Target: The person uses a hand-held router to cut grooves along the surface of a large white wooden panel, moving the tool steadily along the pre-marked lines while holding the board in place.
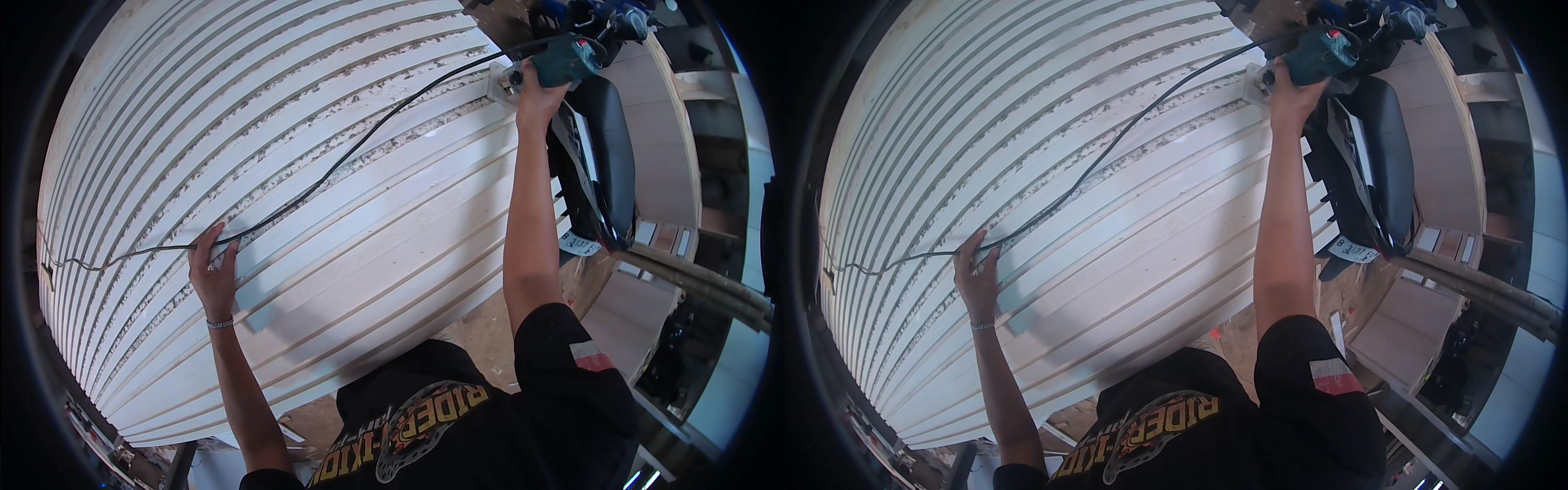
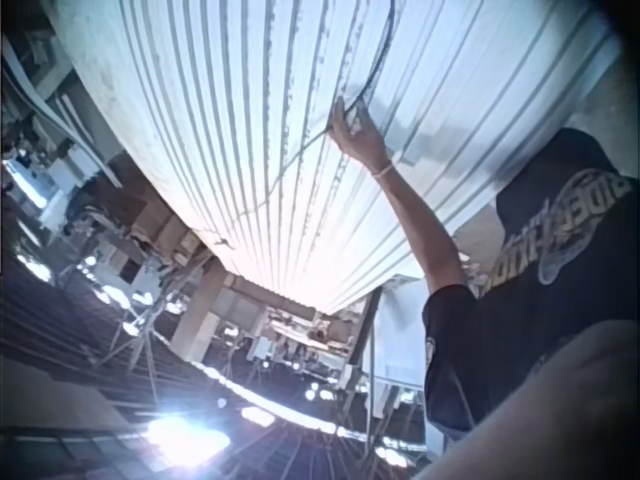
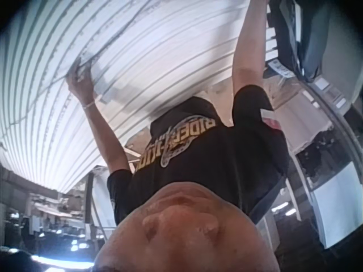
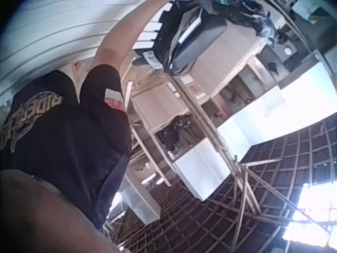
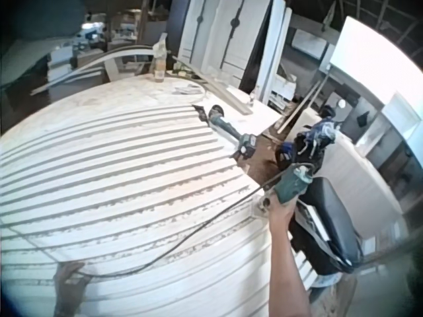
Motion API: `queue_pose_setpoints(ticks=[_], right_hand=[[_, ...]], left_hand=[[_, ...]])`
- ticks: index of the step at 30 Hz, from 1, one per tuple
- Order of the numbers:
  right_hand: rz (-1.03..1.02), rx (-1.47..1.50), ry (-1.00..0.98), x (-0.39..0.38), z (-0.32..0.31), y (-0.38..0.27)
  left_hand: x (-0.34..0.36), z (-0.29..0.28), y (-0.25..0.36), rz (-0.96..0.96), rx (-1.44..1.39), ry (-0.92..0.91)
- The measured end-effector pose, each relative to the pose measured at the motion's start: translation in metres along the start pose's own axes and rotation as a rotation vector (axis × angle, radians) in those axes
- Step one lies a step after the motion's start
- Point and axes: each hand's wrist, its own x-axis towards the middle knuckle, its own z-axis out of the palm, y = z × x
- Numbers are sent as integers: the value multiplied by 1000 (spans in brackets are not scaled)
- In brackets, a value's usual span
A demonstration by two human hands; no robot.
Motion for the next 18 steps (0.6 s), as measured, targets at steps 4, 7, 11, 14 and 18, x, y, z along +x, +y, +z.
queue_pose_setpoints(ticks=[4, 7, 11, 14, 18], right_hand=[[-12, 9, 18, 7, -1, 2], [-21, 43, 12, 12, -3, 5], [-26, 60, 6, 17, -4, 11], [-17, 57, 14, 18, -6, 11], [-45, 59, 11, 25, -7, 16]], left_hand=[[-1, 0, 2, -59, -10, -10], [0, 0, 3, -38, 14, -8], [1, 0, 7, -12, 39, -2], [1, 1, 7, -1, 12, 2], [0, 2, 10, -15, 11, 3]])
